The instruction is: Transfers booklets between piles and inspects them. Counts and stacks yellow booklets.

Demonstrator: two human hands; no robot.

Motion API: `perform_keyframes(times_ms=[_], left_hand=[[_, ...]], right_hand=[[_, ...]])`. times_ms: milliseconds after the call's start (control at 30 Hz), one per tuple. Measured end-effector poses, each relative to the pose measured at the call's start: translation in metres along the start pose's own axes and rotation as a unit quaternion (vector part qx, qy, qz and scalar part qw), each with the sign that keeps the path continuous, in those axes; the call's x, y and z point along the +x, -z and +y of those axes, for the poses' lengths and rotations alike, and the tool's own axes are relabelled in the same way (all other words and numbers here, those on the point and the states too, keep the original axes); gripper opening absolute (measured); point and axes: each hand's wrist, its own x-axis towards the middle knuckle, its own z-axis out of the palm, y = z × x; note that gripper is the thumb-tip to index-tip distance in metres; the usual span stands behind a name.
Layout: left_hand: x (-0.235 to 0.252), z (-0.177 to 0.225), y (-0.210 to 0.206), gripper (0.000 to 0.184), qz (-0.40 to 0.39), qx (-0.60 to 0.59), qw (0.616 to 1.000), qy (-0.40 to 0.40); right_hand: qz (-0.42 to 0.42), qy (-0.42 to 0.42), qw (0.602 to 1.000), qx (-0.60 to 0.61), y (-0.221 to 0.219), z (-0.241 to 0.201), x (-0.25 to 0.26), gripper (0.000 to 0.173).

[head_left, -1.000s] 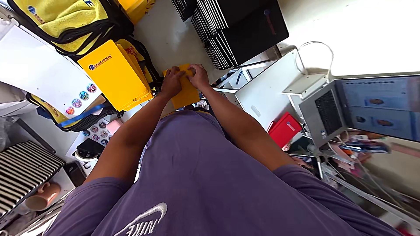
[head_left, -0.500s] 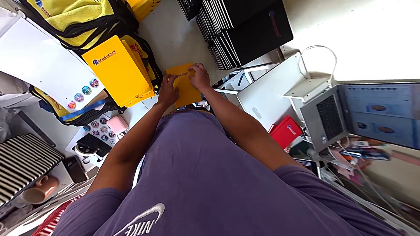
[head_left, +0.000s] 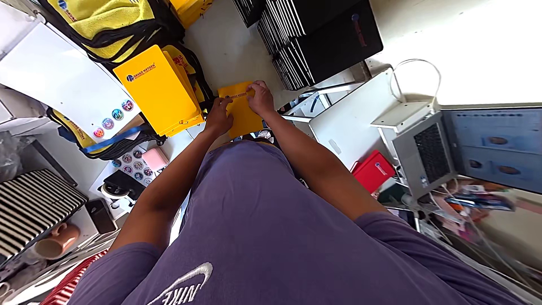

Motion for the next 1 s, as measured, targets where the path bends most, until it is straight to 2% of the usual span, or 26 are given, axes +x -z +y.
perform_keyframes(times_ms=[67, 200, 500, 633, 833, 1000], left_hand=[[0.009, 0.007, 0.0, 0.051, -0.008, 0.007, 1.0, 0.003], [0.026, 0.017, 0.0, 0.052, -0.012, 0.018, 1.0, 0.003], [0.052, 0.017, -0.003, 0.052, -0.018, 0.057, 0.998, -0.014], [0.064, 0.017, -0.009, 0.053, -0.008, 0.071, 0.997, -0.02], [0.075, 0.016, -0.012, 0.043, 0.001, 0.077, 0.997, -0.023], [0.075, 0.013, -0.01, 0.03, 0.007, 0.06, 0.998, -0.021]], right_hand=[[0.008, -0.001, 1.0, 0.007, -0.001, 0.0, -0.002, 0.033], [0.004, 0.006, 1.0, 0.006, 0.001, 0.0, -0.001, 0.031], [-0.024, -0.012, 1.0, -0.002, 0.006, -0.002, 0.004, 0.03], [-0.012, -0.016, 1.0, 0.011, 0.0, 0.001, 0.005, 0.03], [0.007, 0.01, 0.999, 0.045, -0.006, 0.009, 0.002, 0.028], [0.001, -0.035, 0.997, 0.067, -0.006, 0.004, -0.003, 0.052]])
